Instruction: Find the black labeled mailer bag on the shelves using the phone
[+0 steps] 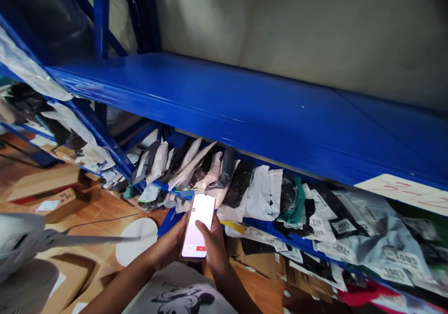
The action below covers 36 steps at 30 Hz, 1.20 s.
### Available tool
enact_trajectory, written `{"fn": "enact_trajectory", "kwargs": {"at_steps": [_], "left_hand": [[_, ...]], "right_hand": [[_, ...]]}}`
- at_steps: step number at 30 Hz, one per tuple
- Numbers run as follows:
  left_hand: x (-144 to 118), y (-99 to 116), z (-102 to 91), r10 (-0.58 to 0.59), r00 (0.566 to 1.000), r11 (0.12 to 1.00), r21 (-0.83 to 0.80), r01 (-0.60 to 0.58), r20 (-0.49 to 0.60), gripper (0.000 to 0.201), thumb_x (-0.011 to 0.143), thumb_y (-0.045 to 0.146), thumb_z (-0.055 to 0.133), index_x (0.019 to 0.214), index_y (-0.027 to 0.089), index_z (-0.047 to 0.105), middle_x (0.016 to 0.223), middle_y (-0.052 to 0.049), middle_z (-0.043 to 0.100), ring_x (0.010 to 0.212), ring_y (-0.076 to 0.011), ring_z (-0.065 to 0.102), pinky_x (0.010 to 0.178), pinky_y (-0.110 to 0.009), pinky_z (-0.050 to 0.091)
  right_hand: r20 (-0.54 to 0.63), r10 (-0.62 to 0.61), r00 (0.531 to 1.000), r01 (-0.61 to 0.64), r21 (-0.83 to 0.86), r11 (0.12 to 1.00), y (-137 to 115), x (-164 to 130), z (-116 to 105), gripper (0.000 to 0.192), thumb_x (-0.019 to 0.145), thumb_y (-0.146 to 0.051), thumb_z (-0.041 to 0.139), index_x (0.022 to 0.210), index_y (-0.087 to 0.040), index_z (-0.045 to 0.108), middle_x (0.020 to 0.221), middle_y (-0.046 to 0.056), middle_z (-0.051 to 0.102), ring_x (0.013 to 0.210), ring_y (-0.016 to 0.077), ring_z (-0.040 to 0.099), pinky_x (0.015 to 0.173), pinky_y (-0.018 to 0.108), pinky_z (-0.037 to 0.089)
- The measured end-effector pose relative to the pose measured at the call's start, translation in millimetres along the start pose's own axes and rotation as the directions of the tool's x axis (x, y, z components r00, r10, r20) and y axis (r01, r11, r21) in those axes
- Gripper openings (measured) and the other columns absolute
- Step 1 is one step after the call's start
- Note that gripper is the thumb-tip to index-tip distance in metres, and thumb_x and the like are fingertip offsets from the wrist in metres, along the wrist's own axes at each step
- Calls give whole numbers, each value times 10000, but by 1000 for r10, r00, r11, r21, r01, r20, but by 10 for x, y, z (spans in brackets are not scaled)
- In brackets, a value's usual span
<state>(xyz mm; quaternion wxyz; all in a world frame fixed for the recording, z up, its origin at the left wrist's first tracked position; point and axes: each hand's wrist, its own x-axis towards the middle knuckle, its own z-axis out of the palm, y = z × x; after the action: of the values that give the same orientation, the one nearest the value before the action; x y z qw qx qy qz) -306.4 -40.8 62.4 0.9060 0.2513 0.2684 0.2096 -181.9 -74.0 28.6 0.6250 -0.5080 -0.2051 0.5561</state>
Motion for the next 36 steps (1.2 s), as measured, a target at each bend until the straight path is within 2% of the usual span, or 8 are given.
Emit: {"fn": "enact_trajectory", "kwargs": {"at_steps": [3,8,13,16,19,26,30,36], "left_hand": [[-51,-84,30,6,1000,999,-45,-7,-9,750,820,685,526,1441,277,422,1273,-89,634,1173,-343,581,1013,-518,430],[-161,-99,180,98,995,990,-105,-97,9,635,797,618,623,1302,237,581,1304,-66,620,1261,-300,516,1095,-434,361],[-230,-184,300,127,987,989,-57,-133,-101,691,784,394,670,1409,218,435,1239,-104,649,1090,-295,627,948,-423,471],[-245,-248,326,161,972,987,25,-159,-169,843,692,205,631,1472,253,315,1208,-99,658,947,-283,672,767,-372,520],[-250,-278,351,158,971,987,60,-150,-177,886,663,195,607,1484,244,281,1178,-103,665,911,-278,672,702,-334,508],[-258,-304,378,175,984,983,53,-173,-19,1007,538,116,512,1497,262,245,1177,-65,654,963,-270,643,763,-346,499],[-271,-321,380,203,979,973,113,-200,-9,1076,504,69,519,1512,281,207,1210,-47,645,1060,-269,600,801,-317,489],[-288,-344,385,188,982,970,159,-183,-20,1093,504,65,563,1514,278,206,1199,-43,654,1011,-262,618,824,-330,493]], "right_hand": [[27,34,999,-35,38,999,-39,-84,-72,428,717,-345,669,1129,-254,596,1029,33,743,931,272,685,800,387,544],[263,15,965,-25,32,999,-307,-238,-195,473,690,-270,531,1154,-225,610,1051,39,739,1027,286,651,879,398,514],[284,11,959,52,-213,976,-514,-332,-281,432,686,-252,534,1106,-240,633,1149,23,711,1104,271,611,950,356,471],[386,5,922,37,-101,994,-501,-356,-313,480,654,-221,514,1126,-236,601,1147,30,707,1102,267,612,926,349,484],[474,9,880,-3,-12,1000,-455,-375,-365,593,615,-163,503,1203,-232,532,1128,24,706,1046,252,632,851,337,508],[427,-3,904,6,-5,1000,-496,-452,-420,580,583,-180,503,1157,-228,570,1039,22,723,953,251,644,788,329,511],[354,-11,935,13,-5,1000,-496,-472,-397,464,652,-232,536,1112,-220,592,1005,34,730,991,273,636,809,359,509],[313,3,950,4,-21,1000,-364,-462,-486,488,689,-229,543,1175,-201,574,1046,36,729,931,256,643,827,363,488]]}}
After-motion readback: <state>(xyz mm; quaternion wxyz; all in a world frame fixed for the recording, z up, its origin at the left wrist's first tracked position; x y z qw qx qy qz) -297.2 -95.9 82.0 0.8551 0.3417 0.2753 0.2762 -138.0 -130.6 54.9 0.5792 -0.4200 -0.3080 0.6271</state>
